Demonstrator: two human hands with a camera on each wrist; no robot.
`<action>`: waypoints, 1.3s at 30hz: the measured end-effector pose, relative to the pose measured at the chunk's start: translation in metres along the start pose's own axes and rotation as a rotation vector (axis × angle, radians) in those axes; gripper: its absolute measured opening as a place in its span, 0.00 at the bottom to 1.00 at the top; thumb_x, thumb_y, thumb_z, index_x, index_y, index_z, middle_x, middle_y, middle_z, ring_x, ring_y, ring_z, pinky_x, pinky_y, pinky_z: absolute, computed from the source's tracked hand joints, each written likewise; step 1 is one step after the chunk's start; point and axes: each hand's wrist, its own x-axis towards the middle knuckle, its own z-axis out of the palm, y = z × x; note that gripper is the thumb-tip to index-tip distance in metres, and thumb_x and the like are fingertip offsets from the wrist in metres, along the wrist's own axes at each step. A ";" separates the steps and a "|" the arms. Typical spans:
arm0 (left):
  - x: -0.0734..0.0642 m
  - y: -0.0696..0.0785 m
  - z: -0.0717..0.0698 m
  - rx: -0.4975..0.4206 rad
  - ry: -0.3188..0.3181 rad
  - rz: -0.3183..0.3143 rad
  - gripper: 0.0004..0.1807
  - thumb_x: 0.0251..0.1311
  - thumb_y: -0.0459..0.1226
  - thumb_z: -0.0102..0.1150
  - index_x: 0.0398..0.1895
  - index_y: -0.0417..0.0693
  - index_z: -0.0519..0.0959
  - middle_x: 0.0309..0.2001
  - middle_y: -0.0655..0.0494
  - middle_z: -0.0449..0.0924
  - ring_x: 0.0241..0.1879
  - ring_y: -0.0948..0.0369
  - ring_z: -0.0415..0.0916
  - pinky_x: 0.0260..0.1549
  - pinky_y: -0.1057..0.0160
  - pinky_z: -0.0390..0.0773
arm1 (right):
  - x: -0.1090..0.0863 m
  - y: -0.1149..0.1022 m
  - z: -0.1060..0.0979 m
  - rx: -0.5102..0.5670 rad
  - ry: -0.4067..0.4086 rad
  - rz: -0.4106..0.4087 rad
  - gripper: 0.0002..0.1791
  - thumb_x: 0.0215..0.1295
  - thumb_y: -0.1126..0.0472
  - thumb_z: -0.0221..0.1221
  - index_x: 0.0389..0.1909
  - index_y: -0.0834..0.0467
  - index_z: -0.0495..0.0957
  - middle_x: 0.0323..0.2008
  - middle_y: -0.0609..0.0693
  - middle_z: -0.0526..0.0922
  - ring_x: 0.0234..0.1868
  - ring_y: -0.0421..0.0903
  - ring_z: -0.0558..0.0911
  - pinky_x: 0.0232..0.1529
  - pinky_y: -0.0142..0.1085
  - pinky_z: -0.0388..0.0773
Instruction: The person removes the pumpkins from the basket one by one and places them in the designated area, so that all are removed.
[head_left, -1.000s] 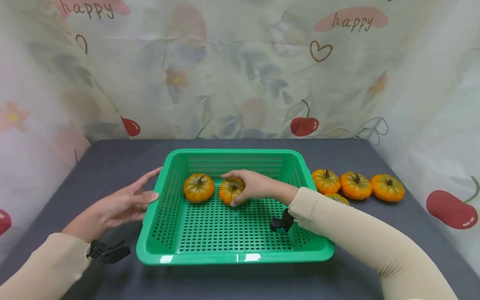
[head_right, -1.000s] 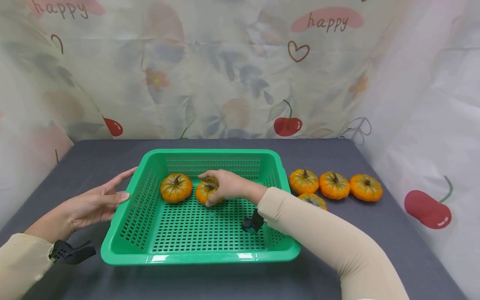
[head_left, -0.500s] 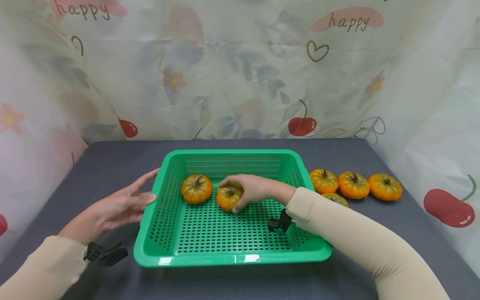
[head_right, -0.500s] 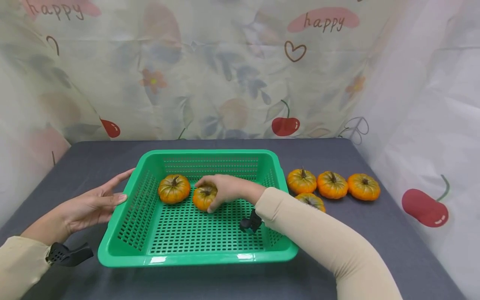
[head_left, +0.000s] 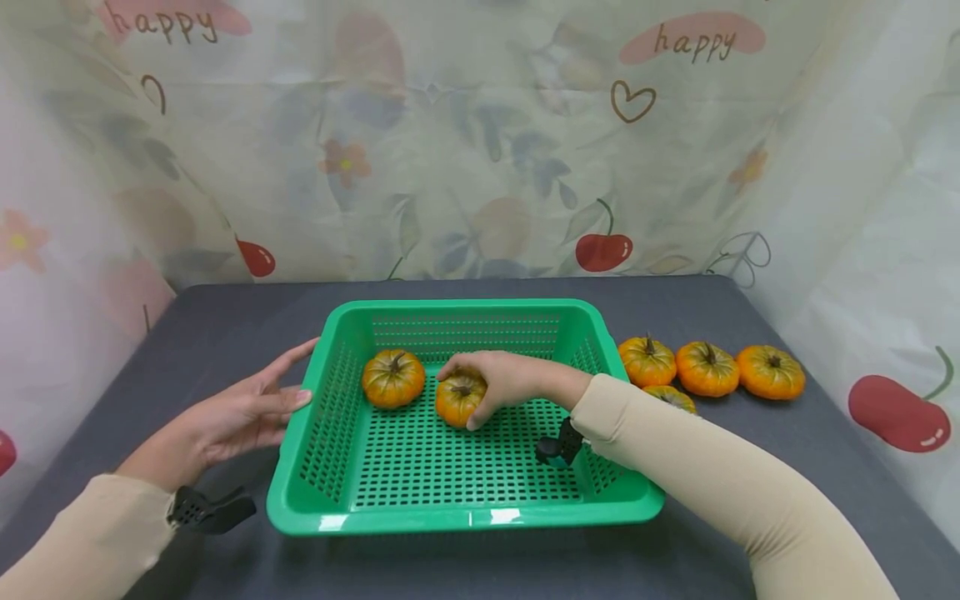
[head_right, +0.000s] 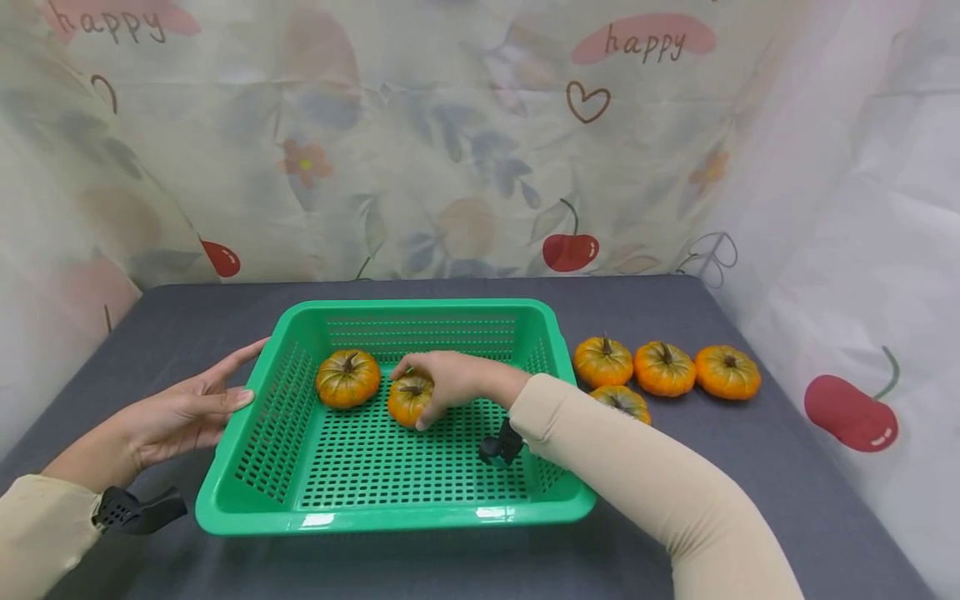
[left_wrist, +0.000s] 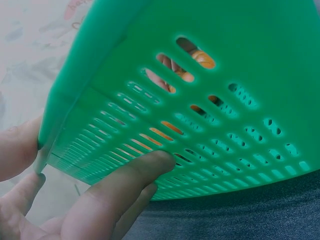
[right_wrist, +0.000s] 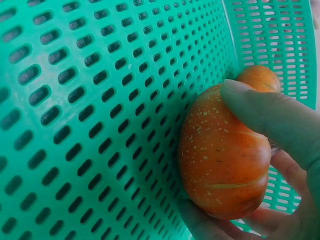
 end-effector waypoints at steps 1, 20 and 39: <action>0.000 0.000 0.000 -0.001 0.000 0.000 0.44 0.74 0.31 0.42 0.76 0.73 0.27 0.59 0.55 0.75 0.54 0.49 0.79 0.53 0.42 0.77 | 0.000 0.000 0.000 -0.007 0.002 0.001 0.38 0.52 0.62 0.72 0.65 0.50 0.68 0.60 0.49 0.72 0.54 0.45 0.74 0.54 0.39 0.77; -0.001 0.000 0.001 -0.011 0.021 -0.012 0.44 0.74 0.32 0.43 0.76 0.73 0.28 0.59 0.55 0.75 0.54 0.49 0.80 0.53 0.42 0.76 | -0.001 -0.002 -0.006 -0.028 0.059 -0.035 0.39 0.52 0.58 0.73 0.65 0.51 0.68 0.60 0.49 0.72 0.55 0.46 0.73 0.54 0.39 0.77; 0.000 0.002 0.003 -0.018 0.033 -0.019 0.44 0.73 0.32 0.44 0.76 0.72 0.28 0.59 0.55 0.76 0.52 0.50 0.81 0.52 0.44 0.78 | -0.006 -0.005 -0.016 0.072 0.139 -0.063 0.39 0.52 0.56 0.72 0.66 0.51 0.69 0.58 0.47 0.74 0.50 0.44 0.75 0.49 0.36 0.79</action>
